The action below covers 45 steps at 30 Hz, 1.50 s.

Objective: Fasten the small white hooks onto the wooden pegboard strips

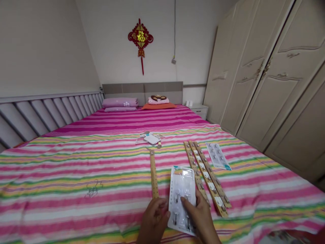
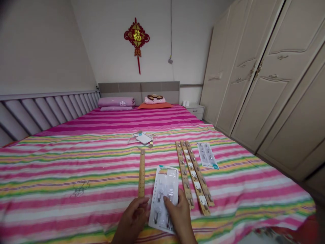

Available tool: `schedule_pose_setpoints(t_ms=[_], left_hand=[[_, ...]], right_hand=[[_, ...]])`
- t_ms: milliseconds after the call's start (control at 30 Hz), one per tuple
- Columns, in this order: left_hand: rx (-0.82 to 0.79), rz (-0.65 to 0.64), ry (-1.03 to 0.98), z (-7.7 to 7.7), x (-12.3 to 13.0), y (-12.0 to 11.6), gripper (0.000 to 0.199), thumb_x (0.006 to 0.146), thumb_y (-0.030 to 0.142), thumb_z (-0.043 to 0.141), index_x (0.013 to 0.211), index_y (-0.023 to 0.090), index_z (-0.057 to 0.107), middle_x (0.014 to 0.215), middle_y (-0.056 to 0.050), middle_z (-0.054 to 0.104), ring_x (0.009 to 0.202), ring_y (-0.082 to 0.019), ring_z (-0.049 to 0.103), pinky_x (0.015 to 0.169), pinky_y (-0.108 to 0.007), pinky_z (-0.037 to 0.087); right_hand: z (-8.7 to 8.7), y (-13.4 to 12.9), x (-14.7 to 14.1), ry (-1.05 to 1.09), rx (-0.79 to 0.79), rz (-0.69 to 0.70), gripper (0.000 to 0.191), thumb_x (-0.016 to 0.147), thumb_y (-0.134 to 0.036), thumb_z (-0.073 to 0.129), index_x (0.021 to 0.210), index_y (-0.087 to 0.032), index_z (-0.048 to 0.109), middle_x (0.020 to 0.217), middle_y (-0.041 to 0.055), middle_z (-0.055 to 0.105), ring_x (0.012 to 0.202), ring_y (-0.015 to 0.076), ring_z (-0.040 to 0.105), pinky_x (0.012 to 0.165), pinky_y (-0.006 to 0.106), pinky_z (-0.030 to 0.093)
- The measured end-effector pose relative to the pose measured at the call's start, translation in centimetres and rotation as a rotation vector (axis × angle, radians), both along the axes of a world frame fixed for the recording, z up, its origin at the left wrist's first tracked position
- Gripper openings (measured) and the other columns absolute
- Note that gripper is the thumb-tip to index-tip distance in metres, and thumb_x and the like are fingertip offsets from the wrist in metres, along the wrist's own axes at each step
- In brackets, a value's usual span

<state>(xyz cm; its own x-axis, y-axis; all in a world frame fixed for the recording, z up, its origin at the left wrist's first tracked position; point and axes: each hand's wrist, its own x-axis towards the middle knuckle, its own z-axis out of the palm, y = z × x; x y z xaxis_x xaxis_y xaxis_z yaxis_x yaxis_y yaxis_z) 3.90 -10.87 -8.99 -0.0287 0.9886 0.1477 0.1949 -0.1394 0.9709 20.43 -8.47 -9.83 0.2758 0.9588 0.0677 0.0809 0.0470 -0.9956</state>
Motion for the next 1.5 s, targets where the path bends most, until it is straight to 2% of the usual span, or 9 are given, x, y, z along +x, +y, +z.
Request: schedule_pose_setpoints(t_ms=[167, 433, 600, 800, 967, 1067, 1233, 1400, 1500], left_hand=[[-0.095, -0.183, -0.113, 0.0, 0.2, -0.2, 0.049, 0.066, 0.029, 0.068, 0.113, 0.022, 0.058, 0.113, -0.009, 0.061, 0.098, -0.023, 0.06, 0.082, -0.03, 0.051], [0.11, -0.103, 0.061, 1.8, -0.2, -1.2, 0.038, 0.071, 0.022, 0.063, 0.109, 0.023, 0.061, 0.113, -0.008, 0.06, 0.109, -0.024, 0.054, 0.092, -0.035, 0.047], [0.089, -0.173, 0.025, 2.3, -0.4, -1.8, 0.039, 0.066, 0.024, 0.069, 0.104, 0.023, 0.064, 0.112, -0.009, 0.061, 0.106, -0.025, 0.057, 0.089, -0.035, 0.048], [-0.071, -0.223, -0.323, 3.9, -0.3, -1.5, 0.049, 0.08, 0.034, 0.057, 0.126, 0.024, 0.046, 0.125, -0.011, 0.057, 0.108, -0.024, 0.057, 0.086, -0.035, 0.05], [-0.028, -0.283, -0.275, 4.7, -0.8, -1.0, 0.048, 0.074, 0.03, 0.064, 0.12, 0.024, 0.053, 0.131, -0.008, 0.052, 0.118, -0.025, 0.049, 0.096, -0.036, 0.043], [-0.04, -0.269, -0.237, 4.6, -0.9, -1.0, 0.041, 0.073, 0.028, 0.065, 0.113, 0.023, 0.058, 0.126, -0.008, 0.056, 0.117, -0.025, 0.051, 0.097, -0.036, 0.043], [-0.044, -0.234, -0.248, 4.5, -0.9, -1.5, 0.049, 0.075, 0.029, 0.063, 0.122, 0.023, 0.051, 0.127, -0.009, 0.055, 0.114, -0.025, 0.053, 0.091, -0.035, 0.047], [-0.085, -0.142, -0.298, 4.3, -0.8, -1.7, 0.05, 0.071, 0.032, 0.066, 0.117, 0.019, 0.054, 0.081, -0.004, 0.069, 0.077, -0.018, 0.065, 0.069, -0.027, 0.052], [-0.071, -0.104, -0.319, 4.6, -0.9, -1.4, 0.059, 0.069, 0.029, 0.069, 0.124, 0.019, 0.047, 0.084, -0.004, 0.068, 0.077, -0.017, 0.064, 0.07, -0.026, 0.051]], right_hand=[[2.1, -2.1, -0.9, 0.198, 0.015, 0.105, 0.03, 0.062, -0.032, 0.072, 0.085, -0.018, 0.059, 0.077, 0.0074, 0.071, 0.071, 0.0249, 0.066, 0.063, 0.032, 0.053], [5.8, -4.2, -2.0, 0.546, -0.088, 0.239, 0.035, 0.063, -0.036, 0.075, 0.089, -0.016, 0.065, 0.078, 0.0063, 0.073, 0.071, 0.0235, 0.066, 0.062, 0.03, 0.05], [7.4, -4.0, -2.1, 0.768, -0.144, 0.225, 0.034, 0.067, -0.038, 0.072, 0.091, -0.015, 0.068, 0.073, 0.0069, 0.073, 0.069, 0.0248, 0.067, 0.059, 0.031, 0.05], [6.9, -4.0, -2.9, 0.815, -0.175, 0.309, 0.035, 0.07, -0.038, 0.071, 0.095, -0.014, 0.068, 0.066, 0.0067, 0.073, 0.064, 0.026, 0.068, 0.06, 0.036, 0.05], [6.0, -4.3, -2.9, 0.777, -0.206, 0.334, 0.038, 0.065, -0.037, 0.074, 0.095, -0.013, 0.068, 0.065, 0.0071, 0.073, 0.06, 0.0251, 0.068, 0.057, 0.034, 0.05], [6.6, -4.3, -2.9, 0.799, -0.209, 0.345, 0.037, 0.066, -0.036, 0.074, 0.095, -0.013, 0.068, 0.067, 0.0074, 0.073, 0.061, 0.0247, 0.068, 0.058, 0.034, 0.05], [7.9, -4.2, -3.2, 0.838, -0.231, 0.314, 0.033, 0.071, -0.038, 0.069, 0.093, -0.012, 0.069, 0.066, 0.0076, 0.073, 0.063, 0.0254, 0.068, 0.059, 0.035, 0.051], [8.1, -4.1, -3.3, 0.842, -0.235, 0.303, 0.034, 0.07, -0.037, 0.07, 0.094, -0.013, 0.07, 0.068, 0.0074, 0.073, 0.066, 0.0262, 0.068, 0.061, 0.035, 0.052], [8.0, -4.1, -3.3, 0.861, -0.237, 0.29, 0.029, 0.067, -0.036, 0.073, 0.087, -0.014, 0.071, 0.069, 0.007, 0.073, 0.068, 0.0255, 0.068, 0.063, 0.034, 0.052]])
